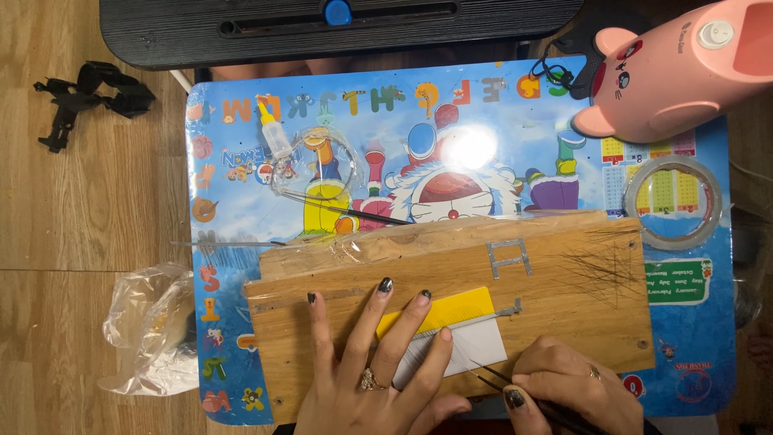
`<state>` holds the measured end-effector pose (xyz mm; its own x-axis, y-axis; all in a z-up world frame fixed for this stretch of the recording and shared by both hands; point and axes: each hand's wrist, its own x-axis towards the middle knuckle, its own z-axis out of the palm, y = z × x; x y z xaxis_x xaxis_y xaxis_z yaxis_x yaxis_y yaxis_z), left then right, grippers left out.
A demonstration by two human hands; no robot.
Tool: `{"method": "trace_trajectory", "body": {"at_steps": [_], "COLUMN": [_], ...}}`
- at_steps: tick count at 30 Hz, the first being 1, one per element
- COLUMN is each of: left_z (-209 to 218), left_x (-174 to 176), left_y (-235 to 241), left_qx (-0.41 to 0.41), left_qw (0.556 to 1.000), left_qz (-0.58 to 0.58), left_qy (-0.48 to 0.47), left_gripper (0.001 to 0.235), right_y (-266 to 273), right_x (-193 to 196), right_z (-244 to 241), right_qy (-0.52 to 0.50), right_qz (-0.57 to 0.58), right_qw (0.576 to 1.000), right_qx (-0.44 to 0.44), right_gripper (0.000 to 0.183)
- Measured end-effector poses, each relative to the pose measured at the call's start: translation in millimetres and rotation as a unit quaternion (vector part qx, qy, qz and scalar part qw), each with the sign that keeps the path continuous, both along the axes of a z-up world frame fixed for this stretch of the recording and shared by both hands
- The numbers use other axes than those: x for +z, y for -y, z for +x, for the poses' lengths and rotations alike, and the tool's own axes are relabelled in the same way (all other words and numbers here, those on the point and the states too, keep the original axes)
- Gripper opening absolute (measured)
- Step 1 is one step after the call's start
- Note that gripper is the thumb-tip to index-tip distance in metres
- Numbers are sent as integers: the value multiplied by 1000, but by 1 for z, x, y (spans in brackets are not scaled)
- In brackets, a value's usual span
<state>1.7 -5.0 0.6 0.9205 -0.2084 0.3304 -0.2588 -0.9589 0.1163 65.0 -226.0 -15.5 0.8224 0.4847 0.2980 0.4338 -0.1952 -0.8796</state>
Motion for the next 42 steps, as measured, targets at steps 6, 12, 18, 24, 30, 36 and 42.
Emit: {"method": "trace_trajectory", "body": {"at_steps": [6,12,18,24,30,36,42], "left_z": [-3,-4,-3,-4,-2,-2,-3], "left_x": [-3,0,5,-4,-14,-18,-22], "left_y": [-1,1,1,2,3,3,2], "left_qx": [-9,-4,-2,-4,7,9,17], "left_qw": [1000,1000,1000,1000,999,999,998], "left_qz": [-15,9,13,-3,8,6,-9], "left_qy": [-3,-4,2,23,39,53,52], "left_gripper": [60,73,71,66,63,62,71], "right_y": [3,6,-24,24,21,52,50], "right_x": [0,1,20,2,-2,-2,2], "right_z": [-1,-6,-7,-40,-15,6,15], "right_qy": [-16,-55,4,34,113,33,34], "right_qz": [30,52,83,84,99,89,34], "right_qw": [999,997,992,989,904,942,947], "right_qx": [-19,-28,-94,-119,-399,-323,-319], "right_gripper": [9,9,7,11,14,11,8]}}
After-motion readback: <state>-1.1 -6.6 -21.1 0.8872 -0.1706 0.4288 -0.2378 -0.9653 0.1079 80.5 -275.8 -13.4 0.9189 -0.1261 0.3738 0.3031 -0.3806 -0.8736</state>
